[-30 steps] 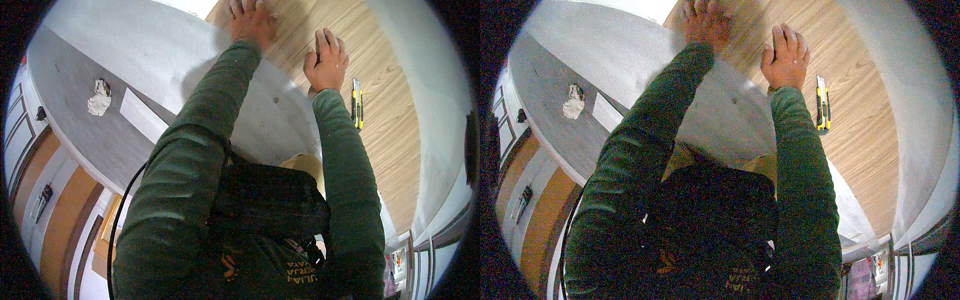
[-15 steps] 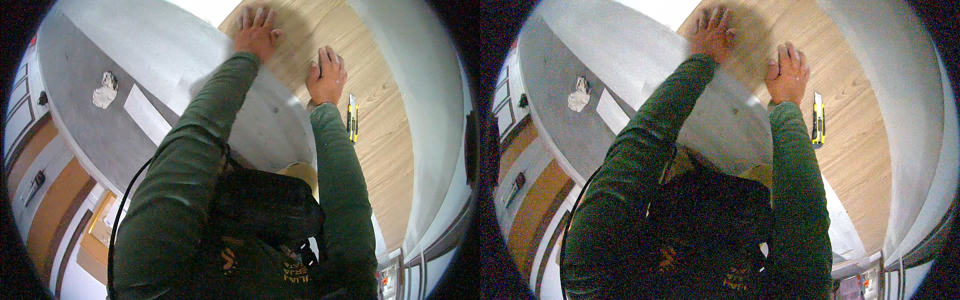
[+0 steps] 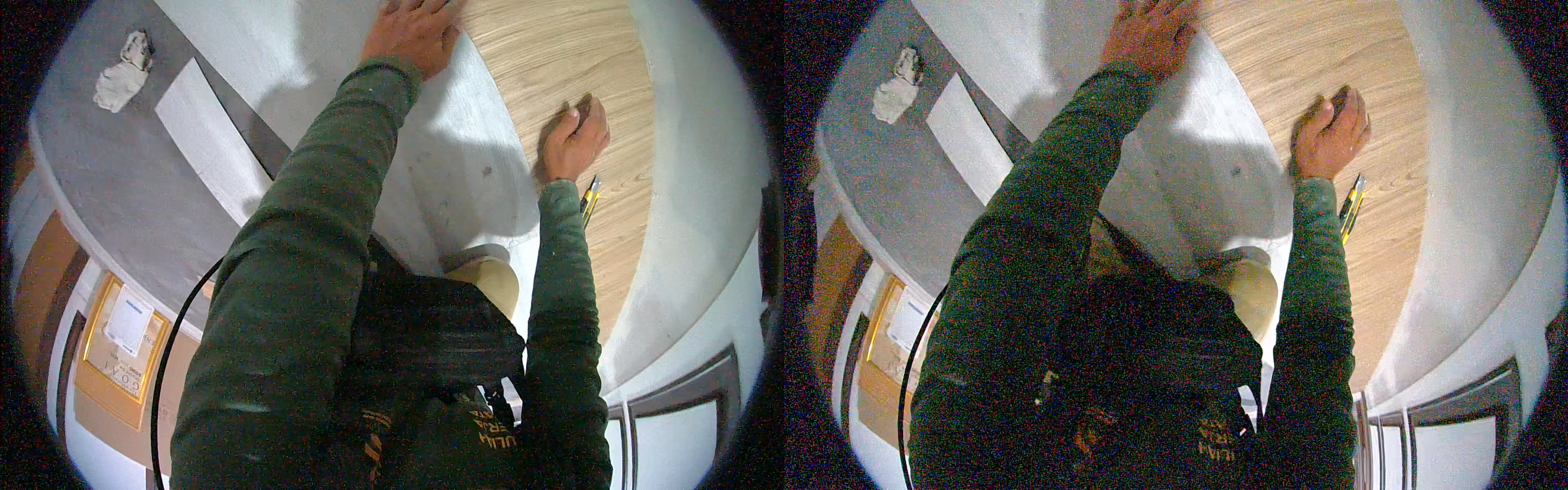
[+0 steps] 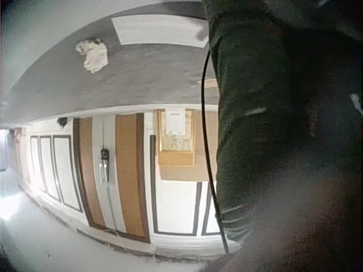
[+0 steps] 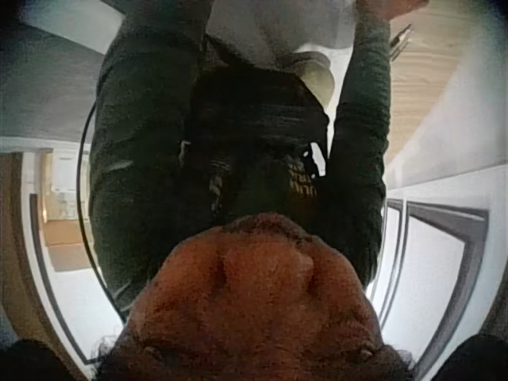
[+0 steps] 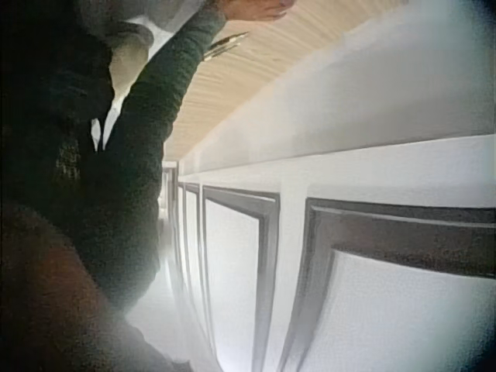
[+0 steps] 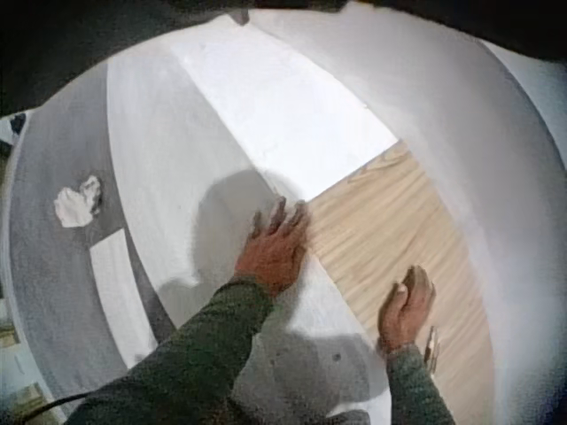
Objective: The person uses a utility knife to score and cut pieces of wood-patterned flooring material, then snaps them by hand and presses the cut sections into place on the floor.
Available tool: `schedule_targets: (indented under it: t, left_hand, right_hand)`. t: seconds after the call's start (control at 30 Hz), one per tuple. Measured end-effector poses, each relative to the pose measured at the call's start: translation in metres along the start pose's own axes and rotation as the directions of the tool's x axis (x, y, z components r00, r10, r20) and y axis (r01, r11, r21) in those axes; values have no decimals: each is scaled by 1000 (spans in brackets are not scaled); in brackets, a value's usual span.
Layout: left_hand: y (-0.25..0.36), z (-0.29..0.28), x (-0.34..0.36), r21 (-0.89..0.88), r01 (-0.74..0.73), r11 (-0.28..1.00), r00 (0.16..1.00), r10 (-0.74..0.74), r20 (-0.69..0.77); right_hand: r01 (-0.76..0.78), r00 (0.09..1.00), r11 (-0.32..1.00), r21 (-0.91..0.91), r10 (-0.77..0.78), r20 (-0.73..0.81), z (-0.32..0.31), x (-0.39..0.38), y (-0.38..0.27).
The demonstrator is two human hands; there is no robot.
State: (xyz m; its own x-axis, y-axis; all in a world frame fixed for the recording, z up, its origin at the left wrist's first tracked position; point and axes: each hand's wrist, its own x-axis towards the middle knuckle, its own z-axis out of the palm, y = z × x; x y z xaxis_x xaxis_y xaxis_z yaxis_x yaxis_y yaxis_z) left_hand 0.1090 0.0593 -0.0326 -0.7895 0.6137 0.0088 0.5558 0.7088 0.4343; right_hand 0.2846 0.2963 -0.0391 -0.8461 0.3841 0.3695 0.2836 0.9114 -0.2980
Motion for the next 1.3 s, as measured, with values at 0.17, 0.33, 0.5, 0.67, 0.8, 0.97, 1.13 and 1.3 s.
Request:
schedule_targets:
  t: [0.17,0.33,0.5,0.67,0.8,0.97,1.13,1.3]
  left_hand:
    - [-16,6,-5,-66,8,998,998,-12,-65]
    - [-9,0,-5,-82,72,994,993,-79,-86]
    - [-7,-6,-1,-63,134,989,986,-139,-87]
    - [-6,-10,-1,-94,190,977,974,-199,-107]
    - [-2,-14,3,-82,215,973,972,-221,-77]
    - [-4,-8,4,-84,228,970,967,-236,-95]
    - [-9,-8,-2,-66,284,957,950,-290,-119]
    - [-2,-5,3,0,318,948,946,-317,-61]
  right_hand:
    - [72,994,973,219,-51,-100,7,67,-77]
    - [194,980,956,219,-181,-79,16,93,-88]
    - [239,908,948,211,-295,297,24,46,-75]
    - [117,923,964,239,-194,333,31,36,-71]
    - [106,929,962,252,-186,320,30,39,-68]
    - [104,992,973,208,-116,46,28,72,-83]
    - [199,977,937,288,-167,-134,0,152,-171]
    - [265,955,957,116,-277,107,84,108,-157]
